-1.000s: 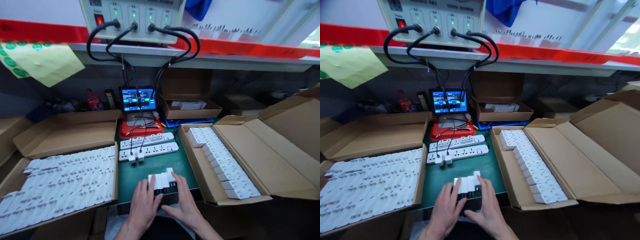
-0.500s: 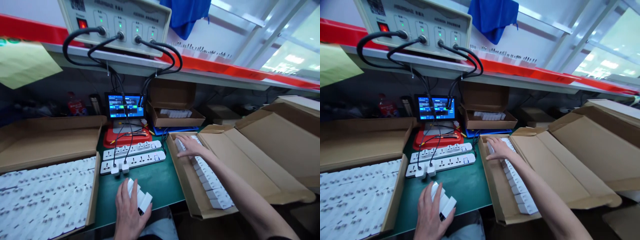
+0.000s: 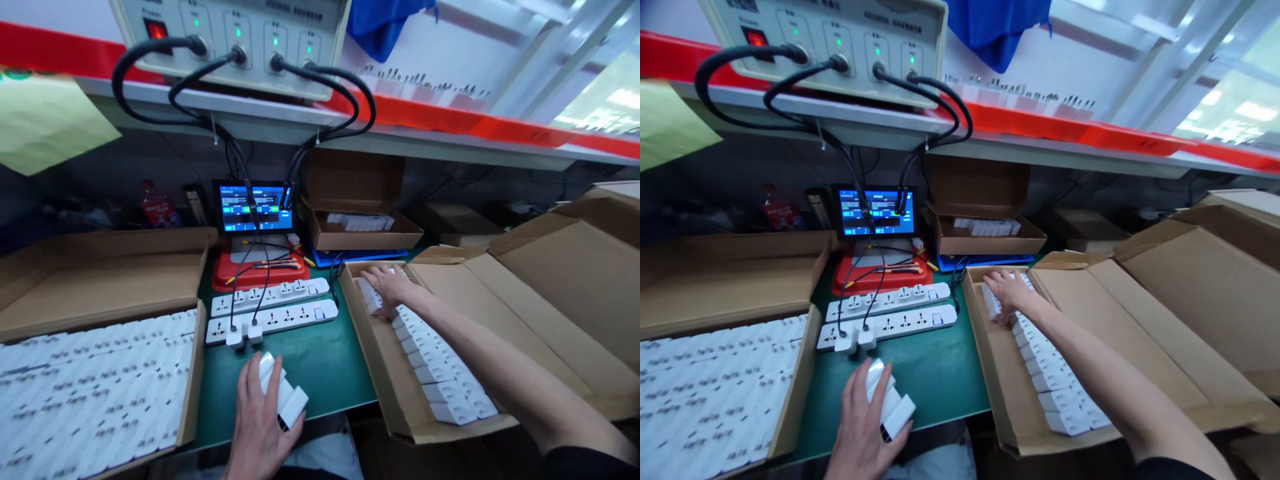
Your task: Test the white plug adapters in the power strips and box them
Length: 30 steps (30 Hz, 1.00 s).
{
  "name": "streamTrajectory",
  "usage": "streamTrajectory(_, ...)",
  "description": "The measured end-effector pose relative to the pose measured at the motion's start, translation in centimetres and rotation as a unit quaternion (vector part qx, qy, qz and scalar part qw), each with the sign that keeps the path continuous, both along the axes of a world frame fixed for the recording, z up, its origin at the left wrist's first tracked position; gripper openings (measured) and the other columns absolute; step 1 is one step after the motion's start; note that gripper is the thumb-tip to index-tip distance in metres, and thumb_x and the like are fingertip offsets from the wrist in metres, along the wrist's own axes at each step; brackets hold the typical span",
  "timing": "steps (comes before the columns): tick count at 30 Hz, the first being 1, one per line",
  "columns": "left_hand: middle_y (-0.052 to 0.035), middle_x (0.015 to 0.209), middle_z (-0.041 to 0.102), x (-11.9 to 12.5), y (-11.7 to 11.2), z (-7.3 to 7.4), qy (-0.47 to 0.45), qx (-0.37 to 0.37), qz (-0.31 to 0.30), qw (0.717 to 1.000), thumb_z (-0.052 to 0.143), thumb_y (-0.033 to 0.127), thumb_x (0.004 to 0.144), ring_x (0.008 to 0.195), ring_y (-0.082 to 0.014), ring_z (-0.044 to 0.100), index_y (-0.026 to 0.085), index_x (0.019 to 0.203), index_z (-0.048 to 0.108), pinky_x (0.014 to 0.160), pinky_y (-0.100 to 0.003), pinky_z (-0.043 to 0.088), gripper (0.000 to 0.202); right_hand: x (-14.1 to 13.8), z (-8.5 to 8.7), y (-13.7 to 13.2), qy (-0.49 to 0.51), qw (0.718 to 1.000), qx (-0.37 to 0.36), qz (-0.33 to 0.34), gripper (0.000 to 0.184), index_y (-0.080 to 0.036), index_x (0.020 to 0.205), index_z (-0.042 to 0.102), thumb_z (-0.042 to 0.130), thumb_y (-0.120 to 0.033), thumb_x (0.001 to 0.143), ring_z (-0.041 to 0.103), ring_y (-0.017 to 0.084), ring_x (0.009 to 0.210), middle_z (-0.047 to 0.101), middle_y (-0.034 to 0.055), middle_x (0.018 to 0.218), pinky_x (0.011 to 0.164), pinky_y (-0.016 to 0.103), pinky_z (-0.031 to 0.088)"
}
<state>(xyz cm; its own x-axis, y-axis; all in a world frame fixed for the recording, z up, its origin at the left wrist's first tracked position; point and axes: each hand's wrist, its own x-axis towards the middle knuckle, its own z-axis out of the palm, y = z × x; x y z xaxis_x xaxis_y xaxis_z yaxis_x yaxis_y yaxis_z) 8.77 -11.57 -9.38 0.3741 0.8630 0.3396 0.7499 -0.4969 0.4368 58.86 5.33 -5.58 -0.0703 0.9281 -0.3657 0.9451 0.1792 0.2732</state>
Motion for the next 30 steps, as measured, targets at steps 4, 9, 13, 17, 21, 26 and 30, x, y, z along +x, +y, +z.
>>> streamTrajectory(4,-0.0279,0.180,0.031,0.1,0.1,1.0,0.007,-0.034,-0.020,0.999,0.079,0.036,0.088,0.160,-0.0534,0.041,0.022,0.177,0.040,0.119,-0.071,0.054,0.098,0.0,0.0,-0.3,0.013,0.999,-0.013,0.044,0.140,-0.016,0.176,0.045,0.099,-0.057,0.053,0.038,0.056,0.160,0.043,0.0289,0.177,0.132,0.068,0.030)
streamTrajectory(9,-0.0285,0.177,0.032,0.0,0.4,1.4,-0.003,-0.056,-0.036,0.998,0.079,0.032,0.083,0.159,-0.0539,0.039,0.020,0.178,0.037,0.119,-0.073,0.053,0.104,-1.5,1.5,-1.3,0.052,0.995,0.006,0.085,0.118,-0.009,0.167,0.054,0.092,-0.042,0.060,0.056,0.051,0.139,0.060,0.0302,0.154,0.123,0.059,0.043)
streamTrajectory(13,-0.0302,0.173,0.036,-0.8,0.9,1.2,-0.010,-0.061,-0.068,0.996,0.080,0.029,0.079,0.158,-0.0533,0.040,0.015,0.175,0.041,0.120,-0.072,0.053,0.105,-3.2,5.3,-4.5,0.056,0.987,0.139,0.065,0.110,-0.007,0.166,0.050,0.089,-0.035,0.067,0.050,0.056,0.145,0.055,0.0332,0.156,0.123,0.062,0.043)
streamTrajectory(17,-0.0296,0.176,0.035,-2.4,1.3,1.4,-0.001,-0.065,-0.075,0.995,0.079,0.029,0.081,0.162,-0.0537,0.037,0.017,0.179,0.036,0.120,-0.072,0.053,0.107,-7.8,8.2,-10.6,0.142,0.939,0.312,0.010,0.108,-0.015,0.176,0.034,0.084,-0.048,0.086,0.041,0.062,0.154,0.035,0.0324,0.171,0.123,0.071,0.044)
streamTrajectory(21,-0.0275,0.180,0.031,-3.5,1.4,1.7,0.007,-0.080,-0.081,0.993,0.083,0.033,0.081,0.164,-0.0528,0.037,0.022,0.182,0.030,0.123,-0.071,0.051,0.114,-17.3,4.9,-16.6,0.347,0.884,0.310,-0.044,0.126,-0.028,0.183,0.019,0.090,-0.055,0.082,0.045,0.057,0.157,0.037,0.0236,0.173,0.128,0.072,0.046)
streamTrajectory(26,-0.0289,0.182,0.027,-3.6,1.3,1.5,0.001,-0.082,-0.073,0.994,0.086,0.041,0.082,0.164,-0.0531,0.038,0.020,0.182,0.028,0.125,-0.072,0.050,0.117,-25.2,-4.7,-20.9,0.472,0.834,0.254,-0.134,0.130,-0.033,0.181,0.018,0.093,-0.049,0.076,0.048,0.051,0.158,0.035,0.0202,0.172,0.129,0.067,0.049)
streamTrajectory(30,-0.0289,0.180,0.032,-3.6,1.4,1.1,-0.002,-0.069,-0.067,0.995,0.086,0.041,0.082,0.162,-0.0529,0.041,0.019,0.182,0.029,0.124,-0.070,0.052,0.117,-25.0,-8.1,-22.9,0.463,0.839,0.238,-0.161,0.131,-0.033,0.183,0.015,0.093,-0.055,0.080,0.045,0.051,0.161,0.028,0.0206,0.177,0.129,0.068,0.049)
